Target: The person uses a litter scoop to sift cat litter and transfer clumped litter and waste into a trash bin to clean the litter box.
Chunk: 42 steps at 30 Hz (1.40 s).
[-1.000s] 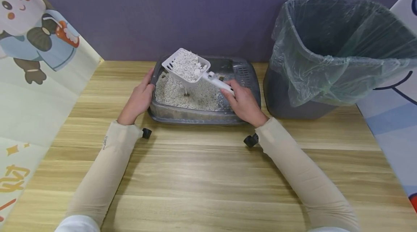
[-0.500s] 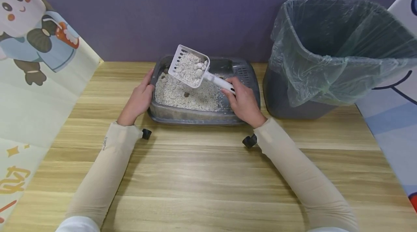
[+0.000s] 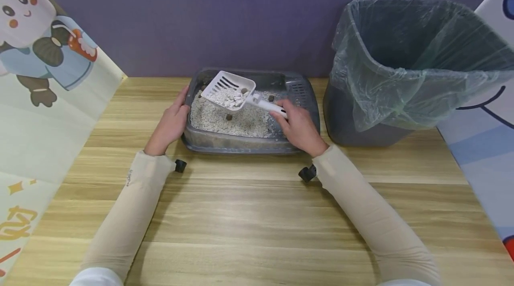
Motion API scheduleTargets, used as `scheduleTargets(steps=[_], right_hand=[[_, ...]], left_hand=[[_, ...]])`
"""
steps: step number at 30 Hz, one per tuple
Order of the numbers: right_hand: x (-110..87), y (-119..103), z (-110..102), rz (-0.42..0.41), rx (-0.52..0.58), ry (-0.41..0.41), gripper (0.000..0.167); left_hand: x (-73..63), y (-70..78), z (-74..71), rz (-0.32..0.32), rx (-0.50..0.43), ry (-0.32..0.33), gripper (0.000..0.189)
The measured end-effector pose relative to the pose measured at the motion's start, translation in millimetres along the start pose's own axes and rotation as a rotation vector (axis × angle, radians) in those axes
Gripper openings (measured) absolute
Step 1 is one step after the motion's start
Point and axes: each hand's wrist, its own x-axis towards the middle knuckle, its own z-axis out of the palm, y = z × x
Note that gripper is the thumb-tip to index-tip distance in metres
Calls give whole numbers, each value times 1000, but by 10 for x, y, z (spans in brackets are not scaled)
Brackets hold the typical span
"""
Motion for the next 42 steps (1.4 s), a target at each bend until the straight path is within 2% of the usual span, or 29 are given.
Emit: scheduleTargets(steps=[4,10,21,25,32,37,42], right_hand=[[11,-14,-2,-9,-6,-50,40],[15,12,3,-55,5,-54,35],[-2,7,3,-34,6,-60,36],[0,10,13,-51,-7,-20,34],[17,24,33,-145,-32,104,26],[23,29,44,-162,-30,118,25],[13,19,39,-121,-38,91,29]], left_hand=[[-8,4,-6,2,0,-1,54],[-14,7,-4,3,-7,-4,53],[-15,4,4,5,-12,1,54],[-23,21,-2,2,-6,3,54],[-25,34,-7,-10,-8,-2,54],[-20,26,-2,-5,-8,1,54],[-10,14,3,-3,-8,3,54]])
